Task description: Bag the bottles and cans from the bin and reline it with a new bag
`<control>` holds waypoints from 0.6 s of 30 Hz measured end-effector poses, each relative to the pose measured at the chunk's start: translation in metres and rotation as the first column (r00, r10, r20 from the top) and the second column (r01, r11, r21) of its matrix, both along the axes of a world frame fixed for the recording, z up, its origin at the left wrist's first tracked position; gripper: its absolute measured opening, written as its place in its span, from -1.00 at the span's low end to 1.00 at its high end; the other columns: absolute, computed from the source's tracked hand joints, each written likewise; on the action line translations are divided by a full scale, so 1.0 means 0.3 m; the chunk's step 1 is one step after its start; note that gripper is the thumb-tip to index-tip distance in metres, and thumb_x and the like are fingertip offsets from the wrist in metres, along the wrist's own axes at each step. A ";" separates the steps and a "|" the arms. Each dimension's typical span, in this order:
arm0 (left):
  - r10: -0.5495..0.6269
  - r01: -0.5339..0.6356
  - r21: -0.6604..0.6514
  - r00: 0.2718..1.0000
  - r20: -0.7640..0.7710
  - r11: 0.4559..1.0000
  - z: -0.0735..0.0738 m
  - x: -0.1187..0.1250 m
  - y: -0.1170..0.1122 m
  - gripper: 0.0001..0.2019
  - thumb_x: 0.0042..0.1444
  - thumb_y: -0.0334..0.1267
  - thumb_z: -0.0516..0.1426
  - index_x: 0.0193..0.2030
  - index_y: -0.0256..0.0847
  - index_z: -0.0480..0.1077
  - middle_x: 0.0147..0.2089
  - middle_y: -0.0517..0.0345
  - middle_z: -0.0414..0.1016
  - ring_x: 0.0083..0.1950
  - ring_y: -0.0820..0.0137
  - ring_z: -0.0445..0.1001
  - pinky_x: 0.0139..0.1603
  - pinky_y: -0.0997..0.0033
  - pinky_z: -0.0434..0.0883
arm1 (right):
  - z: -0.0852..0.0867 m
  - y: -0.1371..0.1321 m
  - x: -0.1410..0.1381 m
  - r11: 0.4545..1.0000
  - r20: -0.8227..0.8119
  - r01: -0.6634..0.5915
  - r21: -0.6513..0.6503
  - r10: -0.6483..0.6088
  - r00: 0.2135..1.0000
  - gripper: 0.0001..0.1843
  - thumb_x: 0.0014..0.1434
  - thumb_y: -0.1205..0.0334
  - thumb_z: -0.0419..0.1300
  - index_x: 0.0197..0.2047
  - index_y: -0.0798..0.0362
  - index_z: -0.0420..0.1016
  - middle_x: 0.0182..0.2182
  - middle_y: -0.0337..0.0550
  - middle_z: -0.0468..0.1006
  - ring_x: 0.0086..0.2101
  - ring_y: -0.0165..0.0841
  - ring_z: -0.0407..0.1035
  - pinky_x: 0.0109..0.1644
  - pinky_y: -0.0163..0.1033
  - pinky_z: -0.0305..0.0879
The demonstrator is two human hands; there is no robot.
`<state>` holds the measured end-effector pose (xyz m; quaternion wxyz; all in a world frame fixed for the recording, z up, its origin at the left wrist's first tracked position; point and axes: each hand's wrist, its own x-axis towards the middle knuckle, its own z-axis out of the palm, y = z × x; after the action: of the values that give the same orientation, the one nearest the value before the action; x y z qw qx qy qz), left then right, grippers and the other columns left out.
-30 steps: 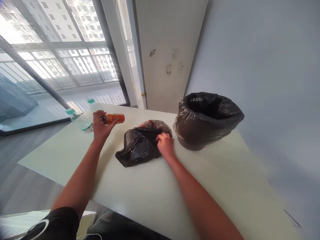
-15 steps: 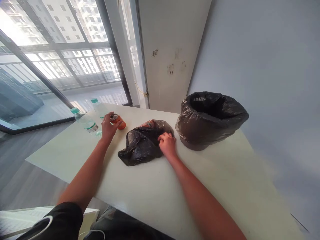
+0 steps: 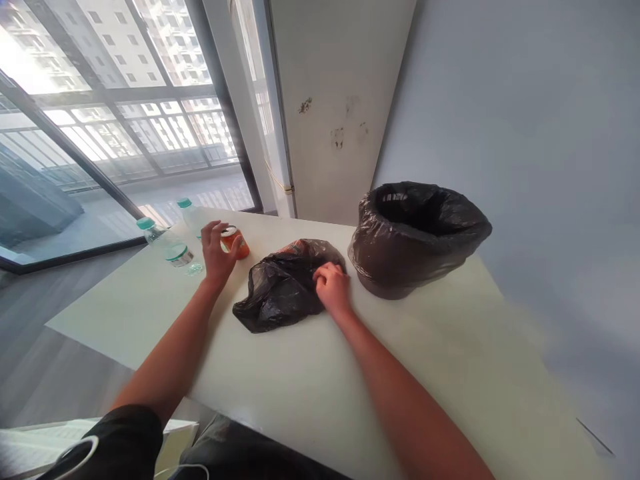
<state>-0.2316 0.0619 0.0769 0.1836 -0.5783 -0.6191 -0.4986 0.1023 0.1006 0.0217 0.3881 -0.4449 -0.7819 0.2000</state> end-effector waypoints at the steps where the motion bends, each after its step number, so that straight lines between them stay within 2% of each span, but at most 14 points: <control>1: -0.045 0.045 -0.002 0.999 -0.019 0.999 0.008 0.027 -0.006 -0.74 0.38 -0.17 0.21 0.14 -0.15 0.47 0.20 -0.20 0.46 0.33 0.04 0.44 0.38 -0.04 0.41 | 0.011 -0.008 0.002 0.999 -0.048 0.008 0.041 -0.006 0.999 -0.67 0.18 0.56 0.10 -0.42 -0.01 0.56 -0.24 -0.14 0.64 -0.15 -0.19 0.44 -0.01 -0.07 0.31; 3: -0.222 0.216 -0.108 0.974 -0.050 0.970 0.016 0.083 -0.017 -0.81 0.44 -0.16 0.14 0.05 -0.13 0.51 0.04 -0.08 0.51 0.16 0.14 0.52 0.25 0.07 0.48 | 0.034 -0.026 0.007 0.987 -0.150 0.064 0.149 -0.041 0.988 -0.69 0.17 0.56 0.11 -0.41 -0.01 0.54 -0.21 -0.14 0.63 -0.12 -0.18 0.43 0.05 -0.03 0.29; 4: -0.329 0.312 -0.199 0.943 -0.055 0.929 0.015 0.109 -0.021 -0.80 0.44 -0.13 0.14 0.06 -0.12 0.51 0.02 -0.04 0.52 0.13 0.17 0.54 0.21 0.11 0.49 | 0.046 -0.035 0.010 0.975 -0.192 0.095 0.201 -0.056 0.980 -0.70 0.17 0.55 0.12 -0.40 -0.02 0.54 -0.20 -0.14 0.63 -0.11 -0.17 0.42 0.08 0.00 0.27; 6: -0.500 0.455 -0.378 0.866 -0.026 0.807 0.005 0.152 -0.025 -0.69 0.40 -0.05 0.21 0.17 -0.09 0.50 0.07 -0.01 0.54 0.10 0.19 0.54 0.16 0.15 0.50 | 0.064 -0.050 0.014 0.956 -0.253 0.107 0.273 -0.036 0.967 -0.72 0.20 0.53 0.13 -0.38 -0.02 0.54 -0.19 -0.13 0.62 -0.10 -0.16 0.41 0.10 0.03 0.27; 8: -0.578 0.519 -0.481 0.815 0.030 0.707 -0.010 0.179 -0.024 -0.56 0.33 0.03 0.28 0.26 -0.09 0.46 0.08 0.00 0.57 0.06 0.19 0.56 0.12 0.18 0.49 | 0.075 -0.060 0.016 0.948 -0.293 -0.004 0.320 0.103 0.950 -0.74 0.25 0.50 0.13 -0.33 -0.03 0.53 -0.21 -0.14 0.61 -0.14 -0.19 0.42 0.08 0.01 0.30; 10: -0.593 0.548 -0.507 0.801 0.088 0.666 -0.022 0.192 -0.021 -0.62 0.34 0.03 0.27 0.17 -0.11 0.50 0.00 0.05 0.61 -0.05 0.24 0.58 0.01 0.24 0.48 | 0.076 -0.068 0.016 0.919 -0.279 -0.202 0.337 0.303 0.911 -0.76 0.31 0.47 0.11 -0.25 -0.03 0.54 -0.22 -0.15 0.62 -0.16 -0.23 0.47 0.07 -0.02 0.35; 12: -0.554 0.548 -0.470 0.820 0.141 0.692 -0.027 0.199 -0.019 -0.75 0.39 -0.02 0.20 0.00 -0.13 0.53 -0.13 0.11 0.62 -0.16 0.30 0.56 -0.10 0.30 0.45 | 0.072 -0.076 0.016 0.869 -0.227 -0.398 0.293 0.468 0.854 -0.78 0.36 0.43 0.11 -0.17 -0.03 0.55 -0.18 -0.13 0.63 -0.15 -0.25 0.52 0.05 -0.06 0.40; 15: -0.456 0.537 -0.302 0.838 0.301 0.788 -0.020 0.203 -0.017 -0.76 0.39 -0.02 0.17 -0.14 -0.15 0.51 -0.28 0.17 0.56 -0.28 0.35 0.50 -0.23 0.36 0.40 | 0.062 -0.087 0.018 0.833 -0.178 -0.539 0.128 0.554 0.813 -0.81 0.41 0.32 0.12 -0.11 -0.02 0.58 -0.20 -0.12 0.64 -0.24 -0.29 0.52 -0.12 -0.18 0.44; 16: -0.428 0.531 -0.227 0.820 0.379 0.816 -0.015 0.202 -0.015 -0.74 0.36 0.01 0.20 -0.15 -0.15 0.50 -0.30 0.17 0.53 -0.30 0.36 0.48 -0.26 0.37 0.39 | 0.060 -0.090 0.019 0.830 -0.168 -0.554 0.066 0.556 0.814 -0.81 0.42 0.28 0.13 -0.09 -0.01 0.60 -0.23 -0.14 0.64 -0.31 -0.32 0.50 -0.19 -0.21 0.42; 18: -0.407 0.524 -0.078 0.739 0.538 0.848 -0.007 0.198 -0.007 -0.70 0.31 0.07 0.23 -0.16 -0.14 0.47 -0.31 0.18 0.48 -0.32 0.37 0.45 -0.30 0.38 0.38 | 0.056 -0.094 0.019 0.818 -0.117 -0.573 -0.058 0.564 0.817 -0.79 0.42 0.19 0.18 0.01 -0.01 0.63 -0.35 -0.23 0.61 -0.45 -0.39 0.40 -0.28 -0.25 0.36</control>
<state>-0.1722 0.0598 0.0750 -0.1812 -0.5819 -0.5316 -0.5882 0.1080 0.0725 0.0386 0.3266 -0.1984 -0.8498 0.3630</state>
